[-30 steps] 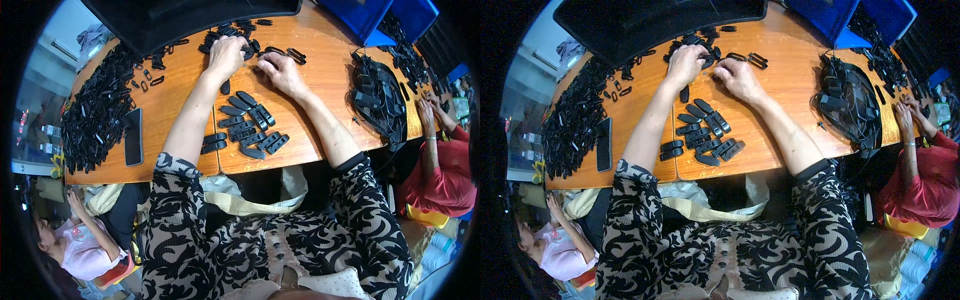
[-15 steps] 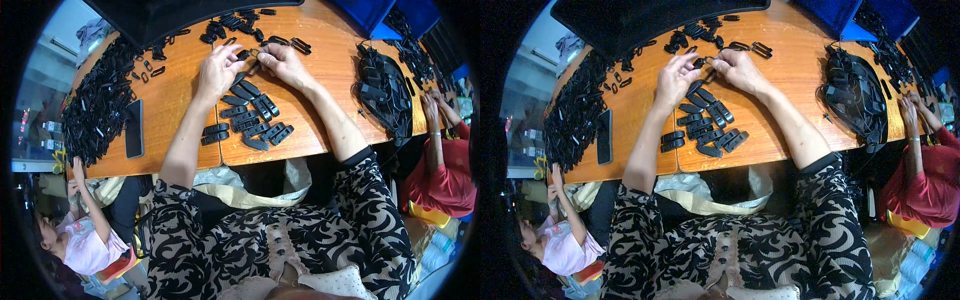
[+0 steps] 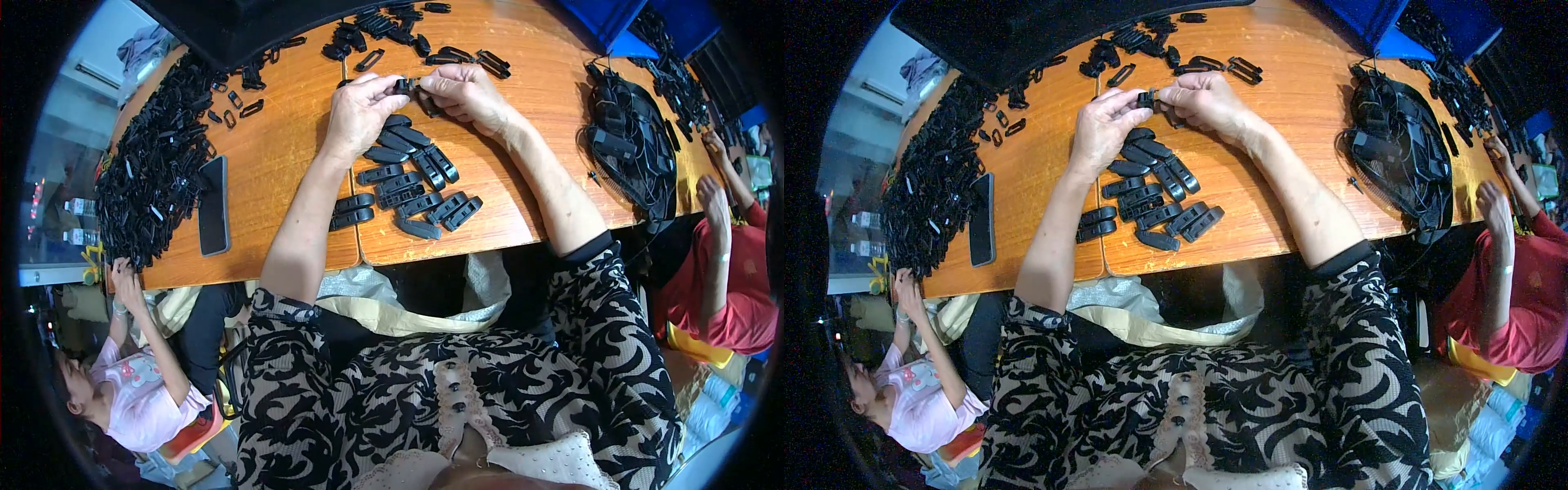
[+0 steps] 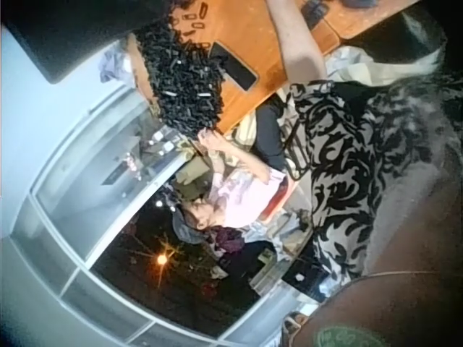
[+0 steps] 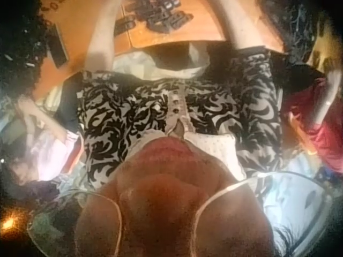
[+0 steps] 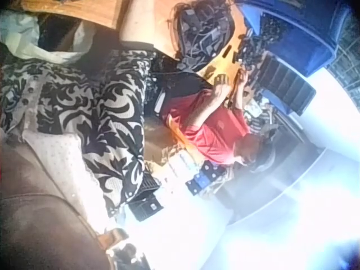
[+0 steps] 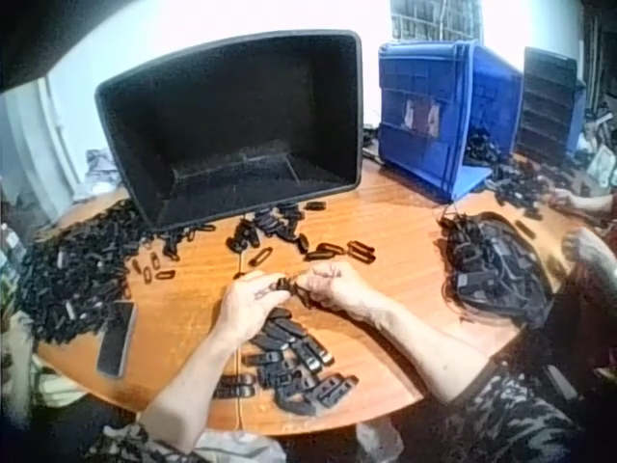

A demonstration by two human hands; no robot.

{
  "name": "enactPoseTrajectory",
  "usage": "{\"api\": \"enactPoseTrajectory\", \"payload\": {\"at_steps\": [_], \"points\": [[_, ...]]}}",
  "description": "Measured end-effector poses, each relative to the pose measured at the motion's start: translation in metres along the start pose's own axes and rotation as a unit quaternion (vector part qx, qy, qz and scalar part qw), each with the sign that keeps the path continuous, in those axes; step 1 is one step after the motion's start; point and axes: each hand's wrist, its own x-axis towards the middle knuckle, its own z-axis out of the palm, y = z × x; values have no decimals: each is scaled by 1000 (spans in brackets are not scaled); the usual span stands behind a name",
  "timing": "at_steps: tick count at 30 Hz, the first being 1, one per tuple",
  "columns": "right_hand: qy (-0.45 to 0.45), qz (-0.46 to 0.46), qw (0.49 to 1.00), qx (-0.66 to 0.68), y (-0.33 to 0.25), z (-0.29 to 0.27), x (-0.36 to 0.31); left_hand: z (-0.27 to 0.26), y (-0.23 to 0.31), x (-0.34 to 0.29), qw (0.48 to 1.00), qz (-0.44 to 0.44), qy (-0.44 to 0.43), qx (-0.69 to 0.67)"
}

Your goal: The person assembles small black plastic buckle components by hand on a production table.

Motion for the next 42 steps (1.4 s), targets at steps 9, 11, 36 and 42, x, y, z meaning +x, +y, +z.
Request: {"api": "enactPoseTrajectory", "payload": {"at_steps": [9,11,36,42], "points": [[11,-3,996,-88,1,11,2,3,-19,3,998,65,-4,-18],[8,-4,999,-54,2,8,2,3,-15,2,998,57,-6,-15],[16,-128,983,-130,2,9,-2,-1,-3,1,976,116,-15,-182],[-12,-101,984,-147,6,3,3,-4,-8,6,976,176,-4,-131]]}}
